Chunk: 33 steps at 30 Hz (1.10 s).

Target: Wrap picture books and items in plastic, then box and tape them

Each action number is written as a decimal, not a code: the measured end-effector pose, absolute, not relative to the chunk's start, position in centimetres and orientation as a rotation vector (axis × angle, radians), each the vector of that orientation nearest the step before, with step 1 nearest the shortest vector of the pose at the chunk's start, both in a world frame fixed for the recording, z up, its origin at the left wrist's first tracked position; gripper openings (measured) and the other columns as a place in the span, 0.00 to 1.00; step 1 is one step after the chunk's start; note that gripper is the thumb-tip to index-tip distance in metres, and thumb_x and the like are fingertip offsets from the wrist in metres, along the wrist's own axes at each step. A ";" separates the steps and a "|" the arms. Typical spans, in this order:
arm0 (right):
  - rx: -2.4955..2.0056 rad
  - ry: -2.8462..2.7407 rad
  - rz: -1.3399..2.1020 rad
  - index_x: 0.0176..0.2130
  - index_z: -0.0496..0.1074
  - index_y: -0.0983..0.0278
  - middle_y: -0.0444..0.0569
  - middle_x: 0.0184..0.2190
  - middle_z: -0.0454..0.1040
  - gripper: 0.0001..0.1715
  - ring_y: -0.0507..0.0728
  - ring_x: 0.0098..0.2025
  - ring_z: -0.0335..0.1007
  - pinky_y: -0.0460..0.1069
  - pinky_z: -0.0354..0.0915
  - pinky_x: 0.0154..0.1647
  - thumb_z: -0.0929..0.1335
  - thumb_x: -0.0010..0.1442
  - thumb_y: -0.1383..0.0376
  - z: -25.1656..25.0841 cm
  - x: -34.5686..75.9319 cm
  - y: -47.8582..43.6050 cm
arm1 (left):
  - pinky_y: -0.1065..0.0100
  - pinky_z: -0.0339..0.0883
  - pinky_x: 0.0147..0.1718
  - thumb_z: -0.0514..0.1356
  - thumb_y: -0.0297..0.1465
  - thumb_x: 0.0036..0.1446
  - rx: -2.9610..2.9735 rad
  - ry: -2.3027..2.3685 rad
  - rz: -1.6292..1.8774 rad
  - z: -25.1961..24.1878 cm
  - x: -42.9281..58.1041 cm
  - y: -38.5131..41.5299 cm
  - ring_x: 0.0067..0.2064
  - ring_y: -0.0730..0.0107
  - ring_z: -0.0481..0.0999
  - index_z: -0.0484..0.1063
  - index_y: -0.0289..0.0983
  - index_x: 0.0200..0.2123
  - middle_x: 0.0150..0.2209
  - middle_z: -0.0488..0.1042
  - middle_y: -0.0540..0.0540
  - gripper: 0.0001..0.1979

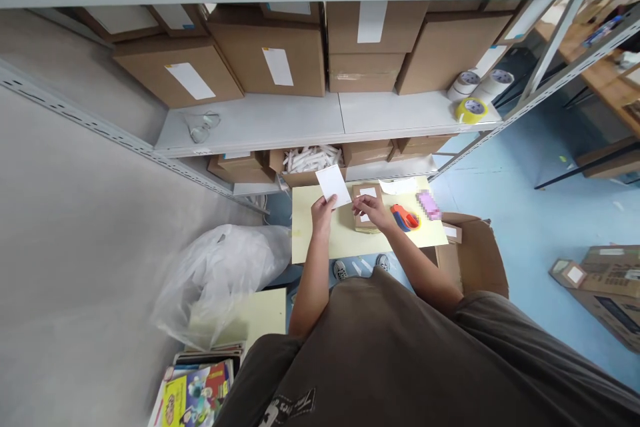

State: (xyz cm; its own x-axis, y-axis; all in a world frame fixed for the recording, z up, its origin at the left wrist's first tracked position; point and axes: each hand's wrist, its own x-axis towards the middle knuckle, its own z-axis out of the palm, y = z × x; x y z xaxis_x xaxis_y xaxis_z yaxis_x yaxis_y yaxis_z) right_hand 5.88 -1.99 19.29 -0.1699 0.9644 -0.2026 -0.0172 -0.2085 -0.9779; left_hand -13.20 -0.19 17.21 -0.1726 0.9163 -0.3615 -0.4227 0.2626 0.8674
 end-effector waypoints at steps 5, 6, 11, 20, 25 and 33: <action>-1.223 -1.155 1.469 0.36 0.77 0.60 0.47 0.33 0.81 0.22 0.54 0.32 0.77 0.49 0.68 0.34 0.77 0.59 0.45 19.7 6.9 -2.5 | 0.62 0.74 0.43 0.80 0.48 0.40 0.586 1.178 1.285 18.2 -11.2 -0.9 0.44 0.56 0.83 0.85 0.33 0.40 0.41 0.86 0.39 0.29; -1.218 -1.150 1.464 0.35 0.77 0.60 0.46 0.32 0.81 0.23 0.54 0.32 0.77 0.49 0.68 0.33 0.77 0.59 0.45 19.7 7.2 -2.5 | 0.62 0.74 0.43 0.80 0.48 0.40 0.596 1.175 1.280 18.3 -10.7 -1.0 0.43 0.56 0.83 0.85 0.33 0.40 0.41 0.86 0.39 0.29; -1.152 -1.185 1.436 0.34 0.76 0.60 0.46 0.31 0.80 0.26 0.55 0.32 0.76 0.49 0.68 0.34 0.75 0.61 0.41 20.1 9.3 -2.6 | 0.62 0.75 0.43 0.79 0.47 0.44 0.690 1.239 1.268 19.0 -8.3 -0.9 0.45 0.56 0.83 0.84 0.34 0.46 0.45 0.85 0.37 0.30; -1.023 -1.263 1.324 0.35 0.76 0.59 0.46 0.30 0.79 0.28 0.56 0.33 0.74 0.52 0.70 0.37 0.73 0.65 0.38 23.0 13.2 -3.0 | 0.59 0.78 0.44 0.74 0.45 0.57 1.318 1.145 1.115 24.9 -4.4 -2.1 0.41 0.58 0.84 0.87 0.39 0.41 0.40 0.86 0.41 0.17; -0.980 -1.278 1.315 0.38 0.79 0.59 0.46 0.31 0.79 0.27 0.57 0.34 0.74 0.53 0.71 0.39 0.73 0.65 0.39 25.2 14.9 -3.1 | 0.58 0.78 0.48 0.71 0.44 0.61 1.391 1.085 1.234 27.5 -2.3 -2.6 0.47 0.56 0.85 0.88 0.41 0.41 0.44 0.86 0.41 0.14; -0.992 -1.267 1.323 0.39 0.79 0.58 0.47 0.30 0.79 0.27 0.58 0.34 0.75 0.54 0.73 0.40 0.73 0.64 0.38 26.3 17.3 -3.2 | 0.56 0.75 0.51 0.78 0.42 0.52 1.156 1.109 1.236 28.8 0.6 -2.9 0.46 0.53 0.83 0.89 0.40 0.36 0.40 0.85 0.40 0.13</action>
